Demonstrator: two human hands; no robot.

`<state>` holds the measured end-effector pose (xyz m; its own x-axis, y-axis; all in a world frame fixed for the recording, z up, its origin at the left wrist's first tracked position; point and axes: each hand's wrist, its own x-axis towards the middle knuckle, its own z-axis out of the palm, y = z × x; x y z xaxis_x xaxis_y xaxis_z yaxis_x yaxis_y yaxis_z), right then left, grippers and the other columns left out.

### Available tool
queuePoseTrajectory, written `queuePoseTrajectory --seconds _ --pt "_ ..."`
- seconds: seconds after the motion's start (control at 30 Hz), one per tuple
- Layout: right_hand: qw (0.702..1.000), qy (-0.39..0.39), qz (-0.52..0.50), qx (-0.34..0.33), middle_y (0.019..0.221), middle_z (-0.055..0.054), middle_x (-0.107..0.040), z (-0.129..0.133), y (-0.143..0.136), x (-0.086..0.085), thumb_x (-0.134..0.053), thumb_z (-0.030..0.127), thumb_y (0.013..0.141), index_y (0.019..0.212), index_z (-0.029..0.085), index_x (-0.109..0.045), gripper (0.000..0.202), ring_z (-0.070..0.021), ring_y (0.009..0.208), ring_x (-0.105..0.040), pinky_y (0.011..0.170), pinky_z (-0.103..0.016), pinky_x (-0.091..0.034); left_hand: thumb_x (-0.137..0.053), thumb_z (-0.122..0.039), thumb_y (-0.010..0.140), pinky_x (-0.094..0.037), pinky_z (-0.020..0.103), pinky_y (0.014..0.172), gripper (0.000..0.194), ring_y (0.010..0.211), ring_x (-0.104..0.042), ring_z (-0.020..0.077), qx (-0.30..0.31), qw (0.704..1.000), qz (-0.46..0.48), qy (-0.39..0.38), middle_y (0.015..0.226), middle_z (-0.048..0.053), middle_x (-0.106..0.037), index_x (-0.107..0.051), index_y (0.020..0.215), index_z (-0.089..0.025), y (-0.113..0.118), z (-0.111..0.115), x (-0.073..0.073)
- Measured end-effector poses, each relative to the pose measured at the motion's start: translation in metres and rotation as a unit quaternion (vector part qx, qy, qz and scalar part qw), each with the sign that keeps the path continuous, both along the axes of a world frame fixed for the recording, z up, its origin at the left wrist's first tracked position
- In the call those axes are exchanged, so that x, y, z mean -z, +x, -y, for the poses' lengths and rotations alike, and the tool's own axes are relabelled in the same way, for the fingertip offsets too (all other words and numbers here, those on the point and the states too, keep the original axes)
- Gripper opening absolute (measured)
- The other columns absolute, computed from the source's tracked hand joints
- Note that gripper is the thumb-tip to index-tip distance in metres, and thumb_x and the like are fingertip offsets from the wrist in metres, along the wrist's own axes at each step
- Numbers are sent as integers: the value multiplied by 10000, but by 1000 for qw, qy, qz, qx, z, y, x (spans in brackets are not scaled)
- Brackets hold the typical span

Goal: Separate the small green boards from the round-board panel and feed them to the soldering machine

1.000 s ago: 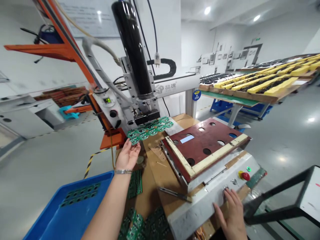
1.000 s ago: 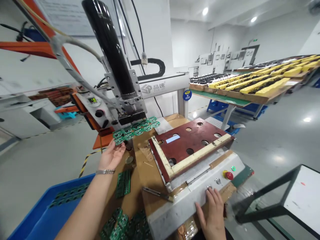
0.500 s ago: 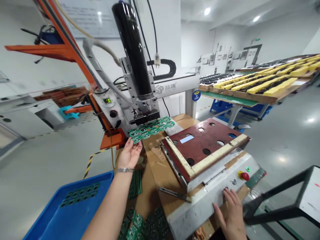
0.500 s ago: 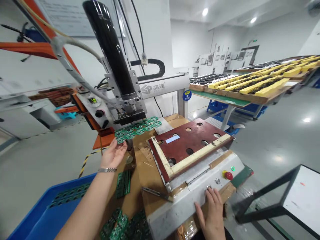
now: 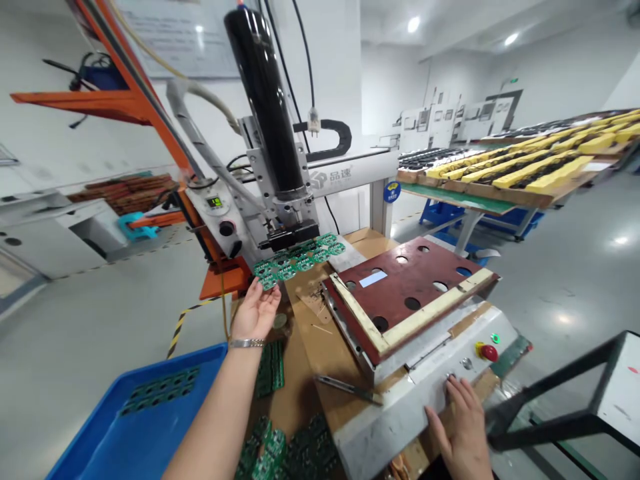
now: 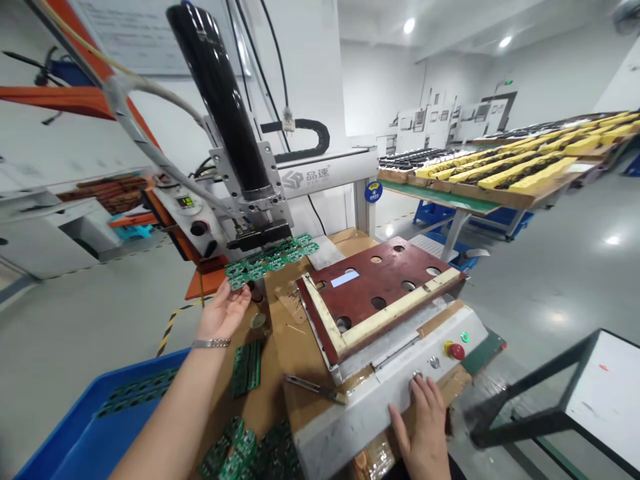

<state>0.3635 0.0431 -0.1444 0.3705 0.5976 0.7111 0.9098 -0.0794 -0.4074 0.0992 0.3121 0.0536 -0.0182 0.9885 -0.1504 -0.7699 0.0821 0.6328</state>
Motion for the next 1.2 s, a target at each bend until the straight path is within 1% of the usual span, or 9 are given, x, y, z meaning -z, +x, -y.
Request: queuePoseTrajectory --seconds 0.1,0.27,0.4,0.5,0.7,0.87,0.93,1.1,1.2 --pt "1000 8 2 3 1210 -165 -475 0 -1 0 -435 511 857 1292 168 -363 559 -354 1204 -403 917 -579 -408 -544 -138 845 -532 300 592 75 713 -618 144 1 1000 1 1 847 21 -631 -600 896 -138 0 1 1" --pt "1000 9 6 5 1227 -191 -451 0 -1 0 -443 484 863 1297 127 -365 567 -353 1209 -397 927 -570 -398 -524 -113 852 -538 294 584 87 689 -627 140 6 1000 -1 6 804 16 -643 -605 874 -135 0 2 2" --pt "1000 10 10 5 1218 -190 -454 0 -1 1 -434 503 861 1289 123 -375 575 -350 1199 -401 927 -568 -396 -466 -59 863 -542 284 612 181 672 -641 142 6 1000 -1 8 736 29 -664 -622 830 -146 -2 2 2" --pt "1000 10 11 5 1212 -184 -459 -1 -1 1 -428 508 862 1286 128 -378 572 -346 1200 -400 930 -567 -392 -457 -39 856 -539 267 643 228 664 -648 137 5 1000 -2 6 691 34 -673 -633 784 -164 -3 3 2" --pt "1000 10 11 5 1222 -181 -454 -1 -1 -1 -440 505 858 1293 134 -370 576 -347 1206 -396 936 -563 -393 -403 -38 875 -543 259 663 291 681 -651 125 -8 1000 -4 0 688 29 -682 -639 777 -178 -8 8 4" --pt "1000 8 10 5 1224 -179 -453 -1 -2 0 -433 503 862 1296 142 -366 568 -352 1209 -393 933 -575 -392 -486 -31 835 -544 253 636 227 657 -648 131 -21 1000 -11 -11 682 29 -678 -638 747 -176 -17 12 5" --pt "1000 8 10 5 1223 -184 -452 0 -2 0 -435 502 861 1291 135 -369 569 -356 1206 -395 929 -579 -393 -491 -29 829 -544 251 633 227 661 -649 133 -28 999 -12 -14 679 29 -674 -638 737 -175 -20 13 5" --pt "1000 7 11 3 1210 -188 -461 -1 -1 1 -434 514 858 1273 123 -382 572 -360 1201 -399 929 -586 -389 -387 -22 871 -551 245 637 323 660 -641 121 -39 999 -10 -16 669 25 -670 -637 733 -171 -26 15 3" --pt "1000 10 14 1 1195 -188 -472 -2 0 1 -439 513 856 1267 118 -385 572 -359 1198 -402 928 -586 -389 -376 -25 876 -552 247 635 329 661 -638 122 -40 999 -9 -18 669 28 -668 -637 733 -165 -27 17 2"
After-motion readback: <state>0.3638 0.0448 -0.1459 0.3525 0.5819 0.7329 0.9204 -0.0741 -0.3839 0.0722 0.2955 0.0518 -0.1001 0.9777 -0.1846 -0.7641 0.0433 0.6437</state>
